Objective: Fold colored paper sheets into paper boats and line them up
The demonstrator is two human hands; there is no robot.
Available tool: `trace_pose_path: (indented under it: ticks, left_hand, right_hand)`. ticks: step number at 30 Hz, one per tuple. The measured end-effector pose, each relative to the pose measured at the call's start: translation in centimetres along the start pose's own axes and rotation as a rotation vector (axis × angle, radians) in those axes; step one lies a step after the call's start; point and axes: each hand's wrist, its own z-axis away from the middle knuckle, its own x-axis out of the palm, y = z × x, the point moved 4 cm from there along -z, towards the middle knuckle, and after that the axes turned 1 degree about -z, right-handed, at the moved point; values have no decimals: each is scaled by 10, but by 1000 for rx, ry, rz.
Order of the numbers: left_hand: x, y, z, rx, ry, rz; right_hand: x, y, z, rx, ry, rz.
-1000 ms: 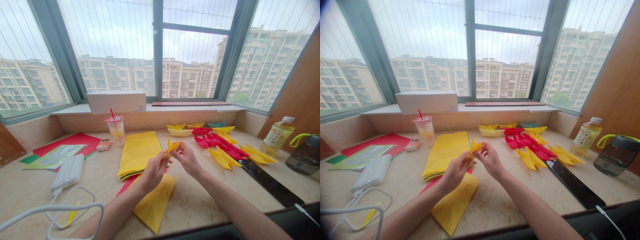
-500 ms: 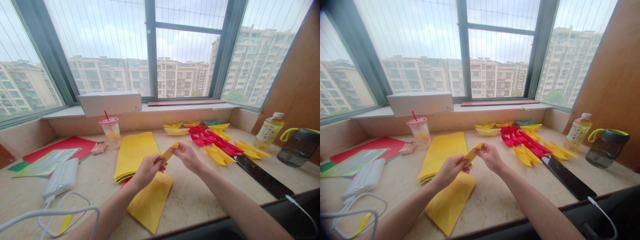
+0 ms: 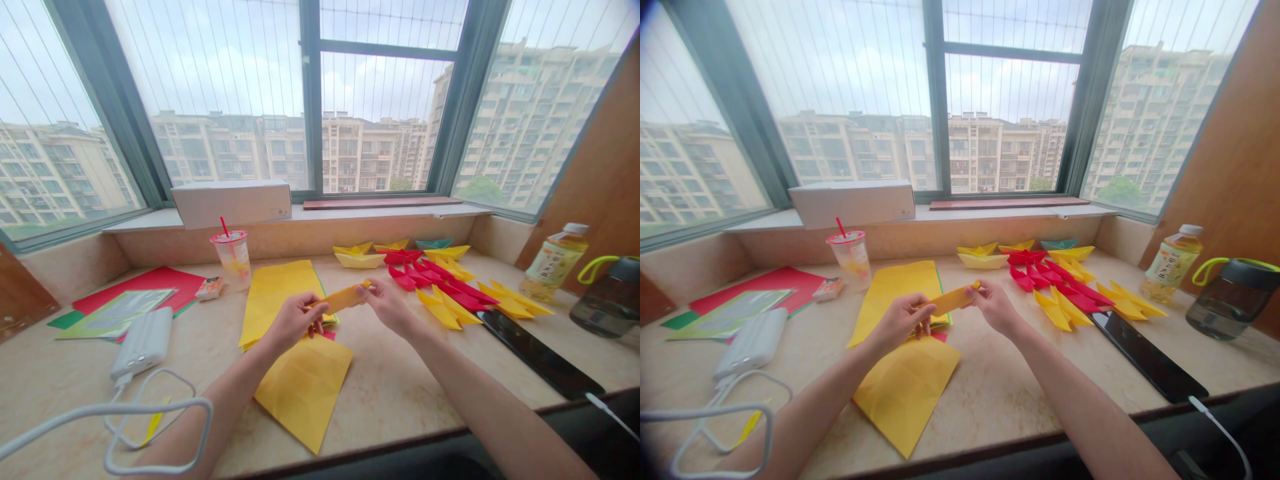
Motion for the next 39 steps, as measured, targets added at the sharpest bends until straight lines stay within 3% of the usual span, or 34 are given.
trace_pose_path:
  ticks: [6,14,20,23,29,39]
  left_hand:
    - [-14,-1,-6,18,143,100]
    - [-15,-6,-5,83,124,-115]
    - [-18,6,-2,64,219,-20]
    - [-21,12,0,81,272,-32]
    - [-28,9,-3,116,346,22]
    - [-34,10,-4,165,367,118]
  right_hand:
    - [-5,-5,1,6,-15,189]
    - [-8,-3,0,10,15,158]
    - [-8,5,0,-17,58,113]
    - [-9,7,1,-35,67,195]
    - [-6,0,4,-44,-41,322]
    - [-4,-4,7,-29,-24,293]
